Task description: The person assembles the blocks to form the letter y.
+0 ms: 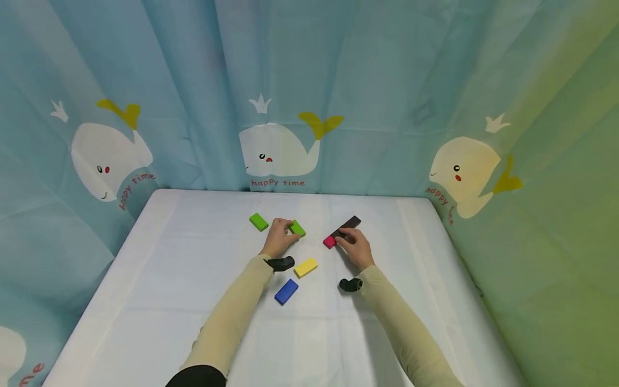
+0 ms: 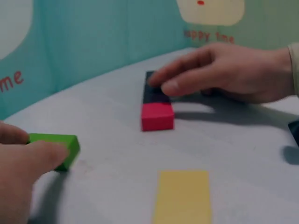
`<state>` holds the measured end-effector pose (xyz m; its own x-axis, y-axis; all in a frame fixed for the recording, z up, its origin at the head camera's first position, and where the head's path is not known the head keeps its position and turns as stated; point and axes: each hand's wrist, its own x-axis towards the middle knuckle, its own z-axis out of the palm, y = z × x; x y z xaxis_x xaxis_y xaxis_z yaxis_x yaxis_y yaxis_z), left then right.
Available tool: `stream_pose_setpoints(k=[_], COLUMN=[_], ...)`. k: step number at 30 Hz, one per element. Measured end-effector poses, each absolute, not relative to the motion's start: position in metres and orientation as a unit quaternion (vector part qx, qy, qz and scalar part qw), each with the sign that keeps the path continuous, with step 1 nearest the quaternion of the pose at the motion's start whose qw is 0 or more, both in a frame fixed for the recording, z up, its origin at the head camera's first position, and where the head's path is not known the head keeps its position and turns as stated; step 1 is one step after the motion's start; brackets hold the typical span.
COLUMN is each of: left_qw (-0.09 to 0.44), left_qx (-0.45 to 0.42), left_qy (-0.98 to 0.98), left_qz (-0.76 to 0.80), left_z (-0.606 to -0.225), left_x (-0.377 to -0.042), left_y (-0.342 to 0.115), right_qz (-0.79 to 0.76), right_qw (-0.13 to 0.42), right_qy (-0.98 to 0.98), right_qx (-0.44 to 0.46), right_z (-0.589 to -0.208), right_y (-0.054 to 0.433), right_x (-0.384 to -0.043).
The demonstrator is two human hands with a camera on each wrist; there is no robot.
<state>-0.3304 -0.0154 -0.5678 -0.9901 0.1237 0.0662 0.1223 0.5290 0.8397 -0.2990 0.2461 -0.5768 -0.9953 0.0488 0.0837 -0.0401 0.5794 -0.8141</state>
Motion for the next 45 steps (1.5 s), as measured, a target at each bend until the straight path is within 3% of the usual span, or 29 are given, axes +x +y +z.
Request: stream_pose_setpoints(k=[10, 19, 45], left_qw=[-0.051, -0.04, -0.019], left_qx=[0.039, -0.018, 0.008], left_qy=[0.886, 0.873, 0.898], left_qz=[0.459, 0.486, 0.439], left_z=[-0.573, -0.565, -0.561], left_x=[-0.338, -0.335, -0.324], left_y=[0.002, 0.027, 0.064], right_qz=[0.457, 0.456, 0.454], right_qw=[0.051, 0.061, 0.074], right_qy=[-0.888, -0.888, -0.888], right_qx=[-0.004, 0.0, 0.008], right_z=[-0.577, -0.578, -0.578], right_y=[0.246, 0.246, 0.243], right_x=[-0.298, -0.3, -0.299])
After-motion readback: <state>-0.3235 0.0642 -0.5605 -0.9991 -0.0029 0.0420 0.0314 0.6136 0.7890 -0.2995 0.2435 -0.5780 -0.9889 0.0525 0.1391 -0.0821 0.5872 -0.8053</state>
